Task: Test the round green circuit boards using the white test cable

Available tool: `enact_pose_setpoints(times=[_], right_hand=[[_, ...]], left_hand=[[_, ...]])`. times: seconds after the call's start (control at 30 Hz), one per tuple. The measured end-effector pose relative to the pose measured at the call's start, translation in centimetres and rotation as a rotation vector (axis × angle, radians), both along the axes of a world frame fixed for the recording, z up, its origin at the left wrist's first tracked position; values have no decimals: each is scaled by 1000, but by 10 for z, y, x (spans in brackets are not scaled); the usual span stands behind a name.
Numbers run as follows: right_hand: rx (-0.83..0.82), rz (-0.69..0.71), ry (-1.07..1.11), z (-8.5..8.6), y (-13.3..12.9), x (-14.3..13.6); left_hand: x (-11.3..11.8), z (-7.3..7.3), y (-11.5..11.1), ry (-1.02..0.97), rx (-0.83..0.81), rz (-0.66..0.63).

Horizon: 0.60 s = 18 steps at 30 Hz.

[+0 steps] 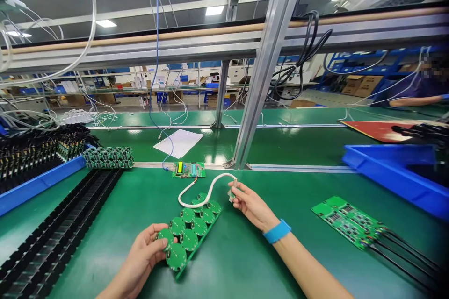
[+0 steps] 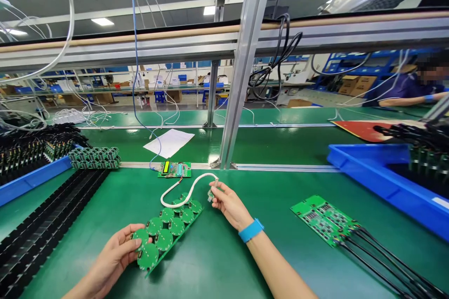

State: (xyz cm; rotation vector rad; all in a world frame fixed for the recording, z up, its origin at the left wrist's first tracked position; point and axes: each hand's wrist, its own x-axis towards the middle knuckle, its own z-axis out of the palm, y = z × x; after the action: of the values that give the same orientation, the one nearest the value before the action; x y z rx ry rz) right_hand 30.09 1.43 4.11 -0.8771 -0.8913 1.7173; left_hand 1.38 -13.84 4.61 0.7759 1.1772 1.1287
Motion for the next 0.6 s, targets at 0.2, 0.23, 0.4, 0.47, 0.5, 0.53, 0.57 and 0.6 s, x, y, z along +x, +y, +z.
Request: enact_pose_setpoints(times=[0.2, 0.23, 0.4, 0.47, 0.5, 0.53, 0.57, 0.6], right_hand=[[15, -68, 135, 6, -2, 1], [26, -72, 131, 7, -1, 0], [53, 14, -108, 5, 1, -11], [74, 33, -177, 4, 3, -18], [101, 33, -204, 5, 4, -22], [147, 23, -237, 5, 6, -25], [204, 6, -276, 6, 9, -28], [260, -17, -314, 6, 12, -31]], left_hand=[[-2, -6, -9, 537, 207, -280], [-3, -3, -9, 708, 294, -359], [4, 24, 16, 1282, 741, -664], [12, 30, 34, 1315, 870, -835], [17, 29, 42, 1305, 924, -906], [22, 27, 50, 1290, 965, -955], [29, 24, 56, 1270, 992, -987], [36, 19, 60, 1251, 1000, -999]])
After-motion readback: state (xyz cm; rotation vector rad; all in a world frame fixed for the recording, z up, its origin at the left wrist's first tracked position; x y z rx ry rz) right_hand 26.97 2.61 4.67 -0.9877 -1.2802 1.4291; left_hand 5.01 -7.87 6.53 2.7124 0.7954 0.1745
